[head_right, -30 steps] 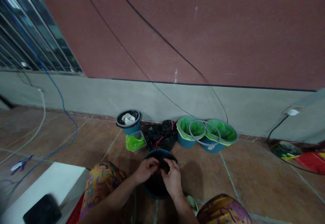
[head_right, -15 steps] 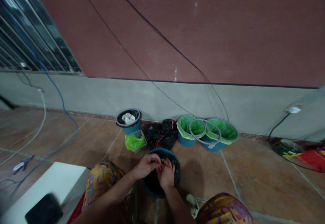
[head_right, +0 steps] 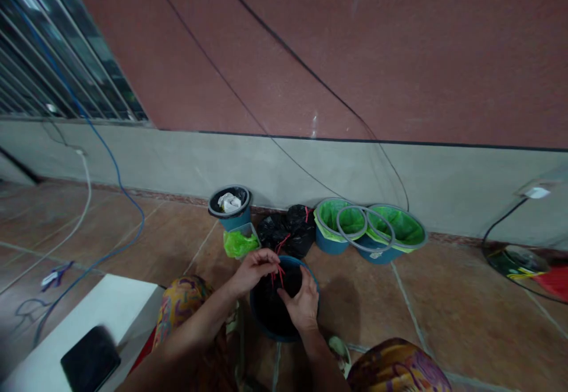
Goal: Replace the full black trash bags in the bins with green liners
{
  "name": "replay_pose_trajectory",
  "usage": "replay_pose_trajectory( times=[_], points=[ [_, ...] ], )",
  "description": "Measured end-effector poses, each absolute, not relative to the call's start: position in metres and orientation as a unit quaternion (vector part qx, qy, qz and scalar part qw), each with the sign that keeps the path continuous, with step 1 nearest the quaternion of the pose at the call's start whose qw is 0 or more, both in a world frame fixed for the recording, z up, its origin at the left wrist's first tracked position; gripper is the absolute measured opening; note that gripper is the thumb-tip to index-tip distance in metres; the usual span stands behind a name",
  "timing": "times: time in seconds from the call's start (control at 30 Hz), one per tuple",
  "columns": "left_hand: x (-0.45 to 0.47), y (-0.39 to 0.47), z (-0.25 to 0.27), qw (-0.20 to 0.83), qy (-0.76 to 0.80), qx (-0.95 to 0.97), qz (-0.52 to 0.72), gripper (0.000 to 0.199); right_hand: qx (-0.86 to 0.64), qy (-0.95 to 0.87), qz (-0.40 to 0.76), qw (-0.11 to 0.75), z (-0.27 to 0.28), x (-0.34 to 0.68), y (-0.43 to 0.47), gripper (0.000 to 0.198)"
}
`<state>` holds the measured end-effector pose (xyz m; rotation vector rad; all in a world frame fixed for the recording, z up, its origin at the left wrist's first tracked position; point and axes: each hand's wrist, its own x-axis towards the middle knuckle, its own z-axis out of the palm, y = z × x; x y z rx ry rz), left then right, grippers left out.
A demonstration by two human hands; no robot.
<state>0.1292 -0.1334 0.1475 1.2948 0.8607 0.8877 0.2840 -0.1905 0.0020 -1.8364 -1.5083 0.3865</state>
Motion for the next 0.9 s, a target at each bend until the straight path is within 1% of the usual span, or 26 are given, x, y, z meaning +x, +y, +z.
replay_pose_trajectory(
  times=[0.13, 0.2, 0.23, 0.27, 0.33, 0.37, 0.4, 0.53, 0.63, 0.7, 0.8, 0.83, 0.9],
  points=[
    [0.134, -0.138, 0.148, 0.657, 0.364, 0.535, 0.386, 0.021, -0.698, -0.599, 0.19, 0.344, -0.004, 0.279, -0.189, 0.095],
    [0.136, -0.139, 0.146, 0.679, 0.355, 0.509, 0.392, 0.022, -0.676, -0.616, 0.199, 0.352, -0.003, 0.268, -0.184, 0.093],
    [0.137, -0.139, 0.145, 0.69, 0.35, 0.496, 0.394, 0.023, -0.667, -0.624, 0.2, 0.355, -0.002, 0.261, -0.181, 0.085],
    [0.138, -0.139, 0.145, 0.702, 0.344, 0.483, 0.395, 0.024, -0.662, -0.629, 0.2, 0.356, -0.001, 0.255, -0.178, 0.074],
    [0.139, -0.139, 0.146, 0.721, 0.331, 0.463, 0.396, 0.026, -0.67, -0.631, 0.195, 0.339, 0.0, 0.245, -0.172, 0.045],
    [0.139, -0.138, 0.147, 0.726, 0.325, 0.454, 0.401, 0.026, -0.678, -0.631, 0.194, 0.323, -0.001, 0.242, -0.171, 0.034],
    [0.139, -0.137, 0.149, 0.727, 0.321, 0.447, 0.411, 0.026, -0.686, -0.63, 0.195, 0.308, -0.003, 0.242, -0.17, 0.029],
    [0.134, -0.137, 0.15, 0.711, 0.325, 0.413, 0.467, 0.022, -0.702, -0.628, 0.216, 0.258, -0.014, 0.253, -0.176, 0.03],
    [0.13, -0.137, 0.149, 0.707, 0.339, 0.398, 0.476, 0.023, -0.711, -0.627, 0.217, 0.233, -0.015, 0.259, -0.18, 0.028],
    [0.128, -0.136, 0.149, 0.7, 0.35, 0.405, 0.473, 0.024, -0.711, -0.63, 0.202, 0.239, -0.009, 0.257, -0.179, 0.03],
    [0.127, -0.134, 0.152, 0.695, 0.35, 0.438, 0.45, 0.023, -0.691, -0.642, 0.171, 0.284, 0.0, 0.248, -0.173, 0.046],
    [0.127, -0.134, 0.152, 0.697, 0.347, 0.449, 0.439, 0.023, -0.679, -0.65, 0.17, 0.295, 0.002, 0.245, -0.172, 0.045],
    [0.128, -0.135, 0.152, 0.7, 0.341, 0.464, 0.422, 0.022, -0.667, -0.662, 0.186, 0.288, 0.001, 0.243, -0.171, 0.036]
  ],
)
